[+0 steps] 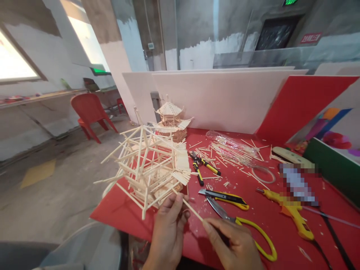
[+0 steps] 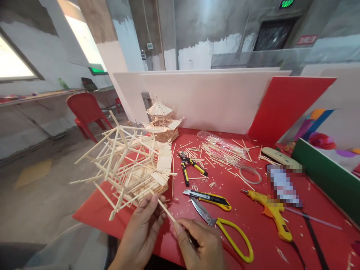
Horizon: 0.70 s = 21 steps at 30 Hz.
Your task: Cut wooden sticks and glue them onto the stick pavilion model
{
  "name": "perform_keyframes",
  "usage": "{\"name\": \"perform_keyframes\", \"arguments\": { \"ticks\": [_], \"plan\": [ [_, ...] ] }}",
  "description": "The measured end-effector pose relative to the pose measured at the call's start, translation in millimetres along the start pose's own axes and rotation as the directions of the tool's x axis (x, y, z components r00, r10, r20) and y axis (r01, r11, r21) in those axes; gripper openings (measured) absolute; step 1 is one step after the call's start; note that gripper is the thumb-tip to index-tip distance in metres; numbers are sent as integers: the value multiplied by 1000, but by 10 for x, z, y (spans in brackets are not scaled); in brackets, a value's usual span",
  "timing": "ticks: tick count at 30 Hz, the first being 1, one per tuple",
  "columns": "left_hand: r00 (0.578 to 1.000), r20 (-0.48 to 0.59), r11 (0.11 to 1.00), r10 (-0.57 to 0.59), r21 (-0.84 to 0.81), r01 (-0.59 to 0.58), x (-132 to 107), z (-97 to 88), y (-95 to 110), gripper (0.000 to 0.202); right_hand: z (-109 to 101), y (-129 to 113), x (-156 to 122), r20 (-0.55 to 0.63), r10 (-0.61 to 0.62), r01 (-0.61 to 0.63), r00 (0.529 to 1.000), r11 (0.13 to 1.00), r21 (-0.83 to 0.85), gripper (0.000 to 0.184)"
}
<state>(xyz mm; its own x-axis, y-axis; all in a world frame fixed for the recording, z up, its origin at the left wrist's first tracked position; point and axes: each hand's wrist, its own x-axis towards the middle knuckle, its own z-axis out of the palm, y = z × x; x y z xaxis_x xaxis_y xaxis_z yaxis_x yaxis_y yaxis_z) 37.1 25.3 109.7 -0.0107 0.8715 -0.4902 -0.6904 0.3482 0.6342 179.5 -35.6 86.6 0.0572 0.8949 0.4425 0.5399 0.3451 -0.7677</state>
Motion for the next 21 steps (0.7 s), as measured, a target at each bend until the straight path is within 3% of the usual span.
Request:
{"name": "perform_keyframes", "arguments": {
  "ticks": [3,6,11,16,21],
  "plan": [
    [999,4,996,34,81,-34,19,9,-11,40,-68,7,38,-55,-109,105,993,992,-72,11],
    [999,12,990,51,132,-52,45,30,-30,42,-122,26,61,-94,-145,133,985,982,-131,10],
    [991,-39,983,125,137,-119,124,52,-1,42,-63,49,202,-95,-261,243,961,956,-165,15],
    [969,-86,966,230,143,-217,171,95,56,42,36,56,341,-108,-293,268,950,943,-199,16],
    [961,-45,953,273,149,-263,177,156,51,38,53,53,389,-109,-338,302,935,918,-256,15]
  ]
}}
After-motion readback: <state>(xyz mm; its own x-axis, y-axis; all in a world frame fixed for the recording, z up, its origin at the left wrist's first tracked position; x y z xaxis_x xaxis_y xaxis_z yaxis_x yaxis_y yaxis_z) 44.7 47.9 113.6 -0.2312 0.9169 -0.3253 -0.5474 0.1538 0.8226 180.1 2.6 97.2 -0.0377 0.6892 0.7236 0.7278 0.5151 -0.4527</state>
